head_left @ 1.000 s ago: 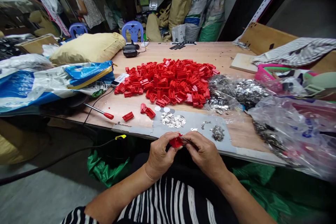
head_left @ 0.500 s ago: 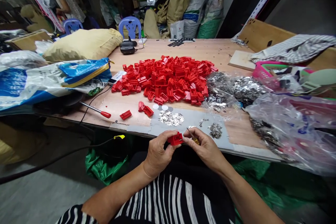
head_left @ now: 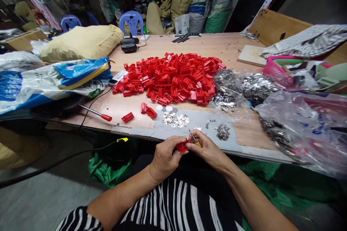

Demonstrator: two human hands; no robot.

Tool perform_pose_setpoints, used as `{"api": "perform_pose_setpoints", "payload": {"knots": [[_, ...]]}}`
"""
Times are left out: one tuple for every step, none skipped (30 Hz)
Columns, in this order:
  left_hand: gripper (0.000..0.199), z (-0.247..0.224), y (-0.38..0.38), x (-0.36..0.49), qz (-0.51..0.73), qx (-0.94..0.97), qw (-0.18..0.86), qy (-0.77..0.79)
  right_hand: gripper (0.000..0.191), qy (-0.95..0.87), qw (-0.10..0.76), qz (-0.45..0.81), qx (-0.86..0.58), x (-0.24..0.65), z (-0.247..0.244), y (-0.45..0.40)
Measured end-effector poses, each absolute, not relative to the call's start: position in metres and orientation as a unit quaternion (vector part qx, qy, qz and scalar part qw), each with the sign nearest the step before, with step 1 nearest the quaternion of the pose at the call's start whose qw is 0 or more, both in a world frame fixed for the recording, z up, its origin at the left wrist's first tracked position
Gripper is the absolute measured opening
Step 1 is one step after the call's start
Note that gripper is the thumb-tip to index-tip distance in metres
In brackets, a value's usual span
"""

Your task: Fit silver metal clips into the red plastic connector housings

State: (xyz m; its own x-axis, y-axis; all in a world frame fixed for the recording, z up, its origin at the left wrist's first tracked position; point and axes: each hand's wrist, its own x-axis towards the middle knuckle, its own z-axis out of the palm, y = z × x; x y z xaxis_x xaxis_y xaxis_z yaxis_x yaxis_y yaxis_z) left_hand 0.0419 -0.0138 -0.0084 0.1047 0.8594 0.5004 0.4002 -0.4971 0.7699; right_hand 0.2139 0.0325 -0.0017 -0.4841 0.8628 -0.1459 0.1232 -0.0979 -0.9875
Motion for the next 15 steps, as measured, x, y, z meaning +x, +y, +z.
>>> {"api": "perform_pose_setpoints", "payload": {"knots": [[0.028,-0.009,-0.014,0.042,0.497,0.701,0.246,0.448,0.031,-0.596,0.301,0.620,-0.413,0.215,-0.001,0.031],[0.029,-0.009,-0.015,0.041,0.495,0.696,0.262,0.450,0.031,-0.589,0.299,0.626,-0.414,0.215,-0.001,0.030],[0.030,-0.009,-0.016,0.041,0.495,0.689,0.278,0.451,0.031,-0.580,0.294,0.637,-0.414,0.216,0.000,0.028],[0.031,-0.008,-0.017,0.041,0.496,0.683,0.292,0.450,0.032,-0.567,0.287,0.654,-0.411,0.218,0.001,0.026],[0.031,-0.008,-0.018,0.041,0.497,0.677,0.304,0.449,0.032,-0.552,0.277,0.674,-0.405,0.219,0.001,0.024],[0.031,-0.008,-0.019,0.041,0.499,0.672,0.315,0.447,0.032,-0.537,0.268,0.693,-0.400,0.220,0.002,0.022],[0.031,-0.008,-0.020,0.041,0.500,0.668,0.326,0.444,0.032,-0.521,0.262,0.710,-0.395,0.222,0.002,0.020],[0.031,-0.008,-0.021,0.041,0.501,0.664,0.336,0.441,0.033,-0.506,0.260,0.724,-0.391,0.223,0.002,0.019],[0.031,-0.009,-0.021,0.041,0.503,0.662,0.346,0.436,0.033,-0.491,0.261,0.736,-0.387,0.224,0.001,0.017],[0.030,-0.009,-0.022,0.041,0.505,0.660,0.356,0.427,0.034,-0.474,0.263,0.748,-0.382,0.225,0.000,0.016],[0.031,-0.009,-0.022,0.040,0.509,0.660,0.364,0.416,0.036,-0.455,0.264,0.763,-0.375,0.226,-0.001,0.016],[0.031,-0.010,-0.022,0.039,0.514,0.661,0.371,0.401,0.037,-0.435,0.264,0.780,-0.364,0.226,-0.002,0.015],[0.032,-0.011,-0.022,0.039,0.521,0.661,0.377,0.387,0.038,-0.416,0.261,0.797,-0.353,0.227,-0.004,0.015],[0.033,-0.012,-0.023,0.038,0.528,0.658,0.383,0.375,0.040,-0.399,0.258,0.811,-0.342,0.226,-0.005,0.014],[0.033,-0.014,-0.023,0.037,0.536,0.651,0.392,0.367,0.041,-0.384,0.256,0.822,-0.334,0.226,-0.006,0.014]]}}
